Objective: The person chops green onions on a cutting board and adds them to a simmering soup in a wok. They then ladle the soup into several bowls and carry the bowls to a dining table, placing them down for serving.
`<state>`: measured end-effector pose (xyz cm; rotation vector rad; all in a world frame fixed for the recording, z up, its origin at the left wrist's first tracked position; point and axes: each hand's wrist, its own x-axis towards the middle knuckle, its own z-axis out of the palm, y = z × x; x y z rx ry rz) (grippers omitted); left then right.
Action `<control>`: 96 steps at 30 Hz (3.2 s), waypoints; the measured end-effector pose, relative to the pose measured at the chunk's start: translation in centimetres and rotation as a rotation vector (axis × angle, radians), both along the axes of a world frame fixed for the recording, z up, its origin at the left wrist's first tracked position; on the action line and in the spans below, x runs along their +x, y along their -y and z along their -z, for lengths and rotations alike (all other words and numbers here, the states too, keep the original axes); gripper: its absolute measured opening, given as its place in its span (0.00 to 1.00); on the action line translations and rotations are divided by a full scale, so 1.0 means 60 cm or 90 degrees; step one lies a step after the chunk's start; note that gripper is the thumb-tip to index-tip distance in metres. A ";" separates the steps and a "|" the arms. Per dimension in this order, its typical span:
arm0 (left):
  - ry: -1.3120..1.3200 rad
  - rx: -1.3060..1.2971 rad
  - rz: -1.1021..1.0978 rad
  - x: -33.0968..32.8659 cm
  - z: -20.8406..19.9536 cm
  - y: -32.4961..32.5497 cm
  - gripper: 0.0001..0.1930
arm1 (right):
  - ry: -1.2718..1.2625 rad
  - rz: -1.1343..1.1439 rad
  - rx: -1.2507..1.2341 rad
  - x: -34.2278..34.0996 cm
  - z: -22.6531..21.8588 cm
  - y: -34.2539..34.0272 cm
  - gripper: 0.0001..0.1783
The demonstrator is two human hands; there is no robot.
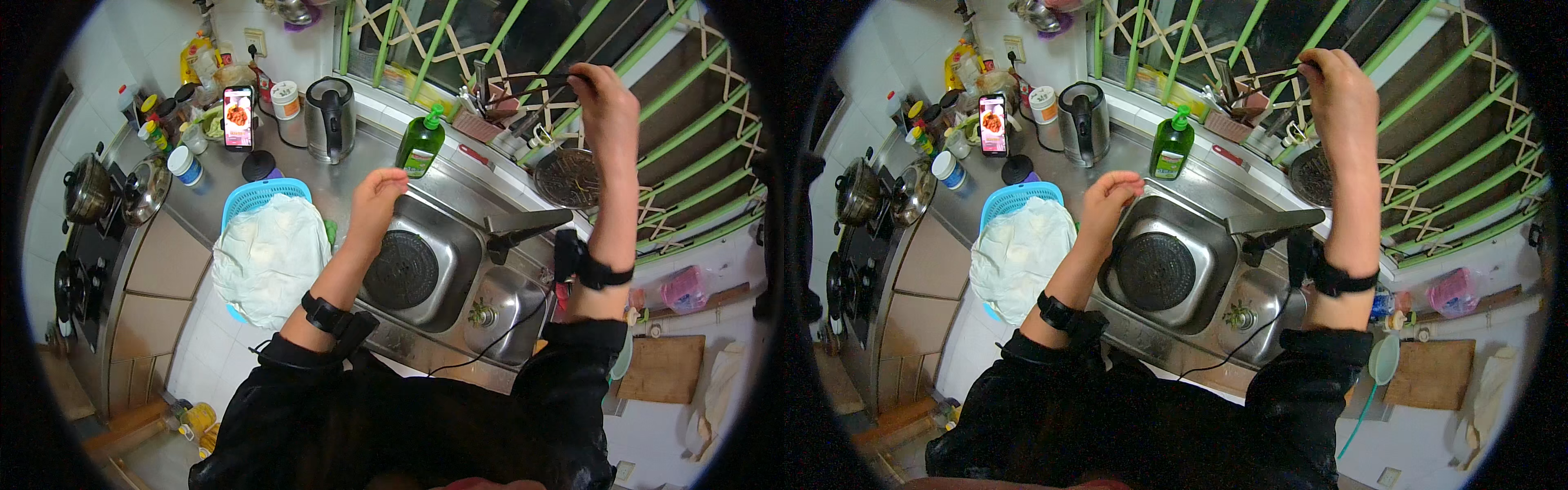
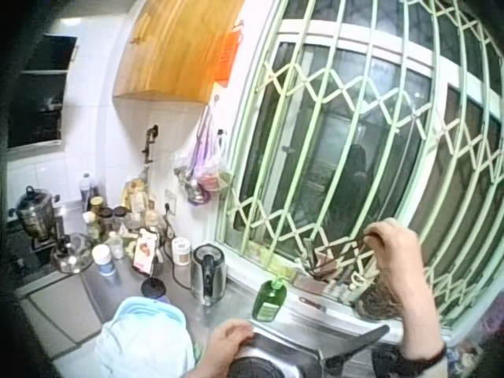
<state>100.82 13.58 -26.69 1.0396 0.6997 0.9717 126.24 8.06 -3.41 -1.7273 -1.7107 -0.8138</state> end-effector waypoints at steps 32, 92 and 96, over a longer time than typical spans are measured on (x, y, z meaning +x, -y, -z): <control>-0.126 0.086 -0.083 -0.053 0.012 0.005 0.12 | 0.048 0.021 -0.012 0.022 0.140 -0.126 0.06; 0.009 -0.096 -0.211 -0.246 -0.011 0.032 0.10 | 0.149 -0.018 0.176 -0.117 0.103 -0.179 0.09; -0.046 -0.033 -0.190 -0.358 0.012 0.057 0.12 | -0.160 -0.223 0.089 -0.303 0.083 -0.038 0.06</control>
